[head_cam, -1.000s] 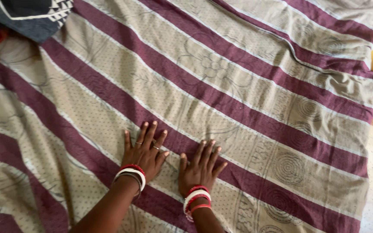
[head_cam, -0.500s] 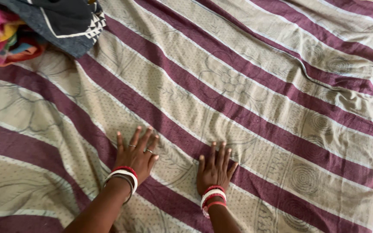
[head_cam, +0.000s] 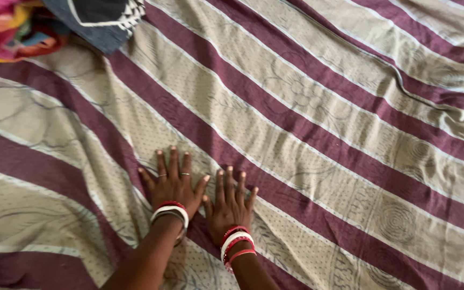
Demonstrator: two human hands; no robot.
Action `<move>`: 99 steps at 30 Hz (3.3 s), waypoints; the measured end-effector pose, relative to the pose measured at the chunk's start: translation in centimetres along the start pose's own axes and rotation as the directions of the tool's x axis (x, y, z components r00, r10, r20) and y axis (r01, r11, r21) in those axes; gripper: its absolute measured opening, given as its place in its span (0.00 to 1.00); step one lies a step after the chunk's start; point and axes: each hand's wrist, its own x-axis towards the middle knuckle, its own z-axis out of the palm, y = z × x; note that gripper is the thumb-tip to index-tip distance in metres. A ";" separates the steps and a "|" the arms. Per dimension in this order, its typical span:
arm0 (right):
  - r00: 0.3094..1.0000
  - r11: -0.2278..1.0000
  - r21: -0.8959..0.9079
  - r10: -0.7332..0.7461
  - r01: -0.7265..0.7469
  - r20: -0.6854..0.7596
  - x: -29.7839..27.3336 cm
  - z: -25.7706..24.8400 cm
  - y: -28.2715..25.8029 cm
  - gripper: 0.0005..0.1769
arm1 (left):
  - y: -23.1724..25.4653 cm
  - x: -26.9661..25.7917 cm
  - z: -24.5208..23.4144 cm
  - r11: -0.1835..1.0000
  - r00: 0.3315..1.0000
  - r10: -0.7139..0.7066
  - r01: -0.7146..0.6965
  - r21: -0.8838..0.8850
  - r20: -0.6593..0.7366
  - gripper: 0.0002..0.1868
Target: The person smooths a striped bed sheet on a metal-frame bed by hand, pressing and tucking the edges along the sides and corners. A pile of folded clothes remains on the bed throughout.
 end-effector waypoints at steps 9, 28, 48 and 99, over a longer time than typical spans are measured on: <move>0.955 0.968 0.012 0.245 -0.250 0.168 -2.5 -2.1 11.7 0.39 | -0.5 1.0 3.5 0.999 0.977 0.033 -0.039 -0.023 -0.211 0.45; 0.942 0.953 -0.102 0.300 -0.287 0.149 -2.8 -0.1 12.0 0.39 | -0.3 1.2 3.7 0.999 0.986 0.034 -0.031 0.018 -0.161 0.45; 0.915 0.922 -0.075 0.386 -0.379 0.115 -2.5 0.4 10.9 0.38 | -0.5 1.9 3.1 0.996 0.992 0.048 -0.057 -0.073 -0.121 0.45; 0.974 0.918 0.334 0.176 -0.216 0.145 -1.4 -3.4 -14.1 0.25 | -21.9 -0.2 -1.1 0.895 0.888 0.350 -0.411 -0.174 -0.297 0.26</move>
